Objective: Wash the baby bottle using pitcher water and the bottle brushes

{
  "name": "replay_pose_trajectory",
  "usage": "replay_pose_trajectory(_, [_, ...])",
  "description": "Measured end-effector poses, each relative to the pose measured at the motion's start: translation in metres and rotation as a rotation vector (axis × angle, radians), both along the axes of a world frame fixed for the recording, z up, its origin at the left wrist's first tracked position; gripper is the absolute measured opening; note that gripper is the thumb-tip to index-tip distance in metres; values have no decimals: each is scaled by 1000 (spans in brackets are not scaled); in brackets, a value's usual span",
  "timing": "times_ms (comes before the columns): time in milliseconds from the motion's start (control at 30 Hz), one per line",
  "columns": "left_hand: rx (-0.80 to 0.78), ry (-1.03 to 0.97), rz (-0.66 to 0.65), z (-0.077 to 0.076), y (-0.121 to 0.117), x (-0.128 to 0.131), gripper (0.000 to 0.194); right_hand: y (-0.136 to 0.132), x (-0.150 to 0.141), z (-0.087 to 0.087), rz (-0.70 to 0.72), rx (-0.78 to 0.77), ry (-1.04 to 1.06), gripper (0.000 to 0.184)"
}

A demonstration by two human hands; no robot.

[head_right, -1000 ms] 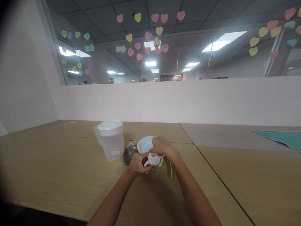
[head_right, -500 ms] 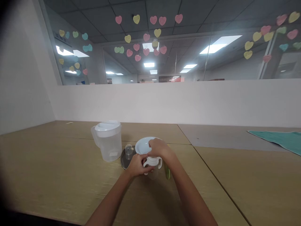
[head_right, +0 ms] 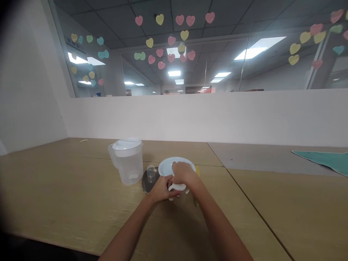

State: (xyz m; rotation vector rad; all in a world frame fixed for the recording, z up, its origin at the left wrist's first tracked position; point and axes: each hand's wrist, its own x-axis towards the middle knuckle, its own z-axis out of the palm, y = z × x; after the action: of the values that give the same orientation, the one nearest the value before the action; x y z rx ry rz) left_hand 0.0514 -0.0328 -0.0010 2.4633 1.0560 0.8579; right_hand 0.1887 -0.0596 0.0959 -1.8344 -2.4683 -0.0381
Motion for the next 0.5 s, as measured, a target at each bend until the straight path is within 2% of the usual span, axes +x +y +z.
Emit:
replay_pose_trajectory(100, [-12, -22, -18, -1, 0, 2, 48, 0, -21, -7, -115, 66, -23, 41])
replay_pose_trajectory(200, [-31, -56, -12, -2, 0, 3, 49, -2, -24, -8, -139, 87, -15, 39])
replay_pose_trajectory(300, [-40, -59, 5, -1, -2, 4, 51, -6, 0, -8, -119, 121, 49, 49])
replay_pose_trajectory(367, [-22, -52, 6, 0, -3, 5, 50, -8, 22, -13, -60, 115, 291, 50])
replay_pose_trajectory(433, [-5, -46, 7, 0, -4, 5, 50, -10, 41, -24, -5, 85, 516, 53])
replay_pose_trajectory(500, [13, -42, 15, -1, -5, 5, 51, -10, 51, -41, 9, 172, 597, 54])
